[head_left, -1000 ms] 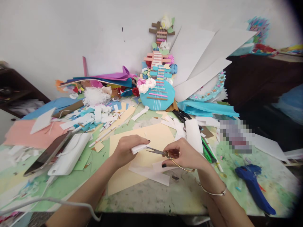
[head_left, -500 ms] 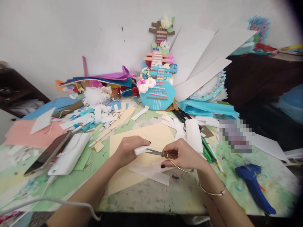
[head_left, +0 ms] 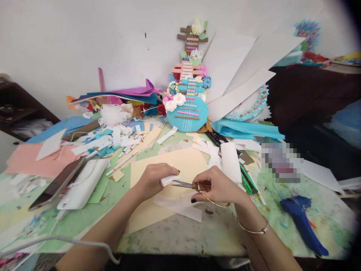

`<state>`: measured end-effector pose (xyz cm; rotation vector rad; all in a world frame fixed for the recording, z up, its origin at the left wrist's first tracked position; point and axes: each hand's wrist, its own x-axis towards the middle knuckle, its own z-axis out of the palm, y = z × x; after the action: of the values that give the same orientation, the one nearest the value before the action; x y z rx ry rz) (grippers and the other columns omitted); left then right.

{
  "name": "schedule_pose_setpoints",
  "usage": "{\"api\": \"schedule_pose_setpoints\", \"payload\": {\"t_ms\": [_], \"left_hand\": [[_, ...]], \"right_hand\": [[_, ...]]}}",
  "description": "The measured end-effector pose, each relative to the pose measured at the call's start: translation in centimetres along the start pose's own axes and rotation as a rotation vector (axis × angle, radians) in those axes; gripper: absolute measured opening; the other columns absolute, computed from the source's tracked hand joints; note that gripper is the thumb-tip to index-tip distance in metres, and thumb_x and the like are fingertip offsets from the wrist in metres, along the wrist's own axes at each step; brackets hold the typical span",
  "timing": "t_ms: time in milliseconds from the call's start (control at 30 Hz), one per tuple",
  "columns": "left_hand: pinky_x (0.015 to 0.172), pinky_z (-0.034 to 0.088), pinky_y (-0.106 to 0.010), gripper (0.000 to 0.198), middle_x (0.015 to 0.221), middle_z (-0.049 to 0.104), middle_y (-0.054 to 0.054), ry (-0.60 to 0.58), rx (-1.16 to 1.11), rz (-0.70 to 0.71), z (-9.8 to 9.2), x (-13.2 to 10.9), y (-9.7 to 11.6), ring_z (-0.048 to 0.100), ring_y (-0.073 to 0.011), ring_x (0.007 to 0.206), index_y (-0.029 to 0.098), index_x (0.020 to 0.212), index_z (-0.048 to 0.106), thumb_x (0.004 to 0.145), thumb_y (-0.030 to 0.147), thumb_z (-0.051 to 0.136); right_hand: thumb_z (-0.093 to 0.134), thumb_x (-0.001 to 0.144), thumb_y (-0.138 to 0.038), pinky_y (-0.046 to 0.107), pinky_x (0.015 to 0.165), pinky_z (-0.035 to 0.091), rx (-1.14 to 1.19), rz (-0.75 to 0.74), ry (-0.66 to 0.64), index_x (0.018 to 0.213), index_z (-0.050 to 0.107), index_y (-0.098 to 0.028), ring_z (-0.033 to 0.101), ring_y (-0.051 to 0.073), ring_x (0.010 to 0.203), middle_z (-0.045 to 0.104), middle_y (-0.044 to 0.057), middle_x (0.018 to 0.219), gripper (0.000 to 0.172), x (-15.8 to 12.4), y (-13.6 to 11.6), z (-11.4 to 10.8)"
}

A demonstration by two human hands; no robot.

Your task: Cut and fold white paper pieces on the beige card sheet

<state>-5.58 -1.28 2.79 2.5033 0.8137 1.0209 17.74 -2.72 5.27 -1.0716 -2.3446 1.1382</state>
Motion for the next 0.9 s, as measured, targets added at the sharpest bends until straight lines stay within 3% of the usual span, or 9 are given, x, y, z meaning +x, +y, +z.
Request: {"api": "schedule_pose_setpoints", "payload": {"t_ms": [633,900], "left_hand": [[0.061,0.044,-0.024,0.014,0.076,0.067,-0.007,-0.054,0.008,0.016,0.7,-0.45,-0.35,0.061,-0.015,0.068,0.018,0.09,0.062,0.081,0.014,0.052],[0.062,0.044,-0.024,0.014,0.075,0.067,-0.008,-0.063,0.007,-0.007,0.53,-0.32,-0.34,0.061,-0.0155,0.068,0.017,0.089,0.063,0.081,0.013,0.052]], "right_hand": [[0.064,0.069,-0.048,0.019,0.046,0.024,-0.031,-0.035,-0.034,0.065,0.058,-0.012,0.031,0.006,0.048,0.042,-0.005,0.05,0.036,0.23,0.35,0.5],[0.067,0.067,-0.043,0.019,0.046,0.024,-0.01,-0.047,-0.049,0.064,0.057,-0.013,0.031,0.005,0.048,0.04,-0.006,0.051,0.031,0.13,0.42,0.24]]}}
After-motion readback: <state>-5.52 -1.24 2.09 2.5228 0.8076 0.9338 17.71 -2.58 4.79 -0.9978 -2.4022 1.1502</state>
